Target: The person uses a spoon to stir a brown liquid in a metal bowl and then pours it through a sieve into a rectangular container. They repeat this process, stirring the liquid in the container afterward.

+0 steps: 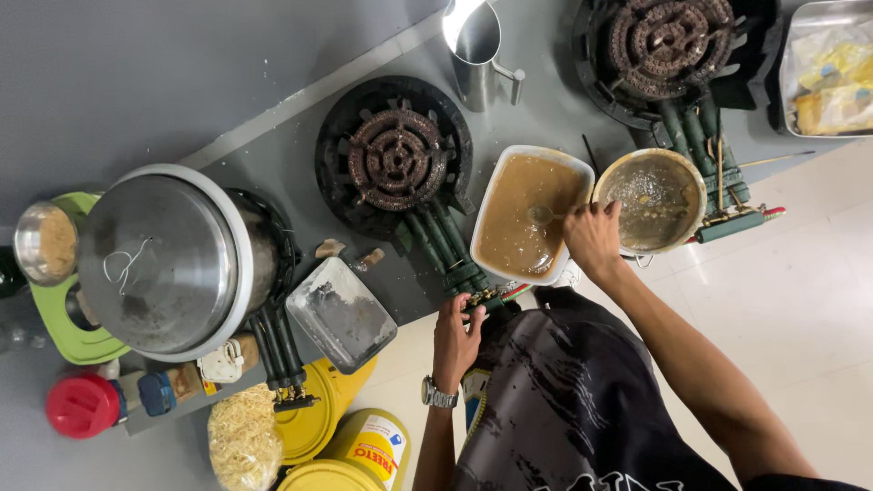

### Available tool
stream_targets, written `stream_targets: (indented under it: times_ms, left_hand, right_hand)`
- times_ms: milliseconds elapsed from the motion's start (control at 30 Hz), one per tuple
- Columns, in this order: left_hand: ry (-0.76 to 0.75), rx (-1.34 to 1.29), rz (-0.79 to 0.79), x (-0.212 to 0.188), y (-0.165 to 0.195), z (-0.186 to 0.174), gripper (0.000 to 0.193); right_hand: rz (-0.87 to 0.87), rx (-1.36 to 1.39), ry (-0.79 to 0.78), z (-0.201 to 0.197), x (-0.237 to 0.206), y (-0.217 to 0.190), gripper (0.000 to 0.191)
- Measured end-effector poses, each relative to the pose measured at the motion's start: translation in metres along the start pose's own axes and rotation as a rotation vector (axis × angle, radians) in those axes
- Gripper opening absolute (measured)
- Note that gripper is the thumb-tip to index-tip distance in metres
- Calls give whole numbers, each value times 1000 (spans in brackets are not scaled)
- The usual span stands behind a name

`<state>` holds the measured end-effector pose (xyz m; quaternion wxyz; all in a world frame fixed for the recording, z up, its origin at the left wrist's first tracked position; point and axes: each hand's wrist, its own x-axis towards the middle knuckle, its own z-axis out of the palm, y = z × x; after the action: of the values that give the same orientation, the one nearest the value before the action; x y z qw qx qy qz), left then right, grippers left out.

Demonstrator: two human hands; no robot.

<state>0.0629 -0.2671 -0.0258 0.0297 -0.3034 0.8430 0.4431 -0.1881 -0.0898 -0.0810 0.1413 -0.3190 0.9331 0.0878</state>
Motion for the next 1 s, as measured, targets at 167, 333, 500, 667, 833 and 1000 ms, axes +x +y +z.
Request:
stream_targets:
  times_ms: [167, 333, 500, 667, 833, 1000]
  left_hand:
    - [-40, 37, 28, 7, -4, 0, 43]
    - [-80, 53, 95, 12, -9, 0, 42]
    - [-158, 67, 144, 17, -14, 4, 42]
    - [-234, 80, 165, 23, -20, 13, 41]
    - [-295, 63, 157, 29, -24, 20, 41]
    - [-290, 160, 144, 31, -26, 24, 40]
  right_hand:
    - [61, 85, 221, -8, -15, 17, 26]
    - [27, 291, 371, -65, -43, 51, 24]
    - [-216, 433, 609, -192, -104, 96, 13]
    - [-370, 490, 494, -298, -186, 128, 29]
    - [-460, 578, 313, -323, -225, 139, 28]
    - [-423, 594, 324, -320, -252, 166, 28]
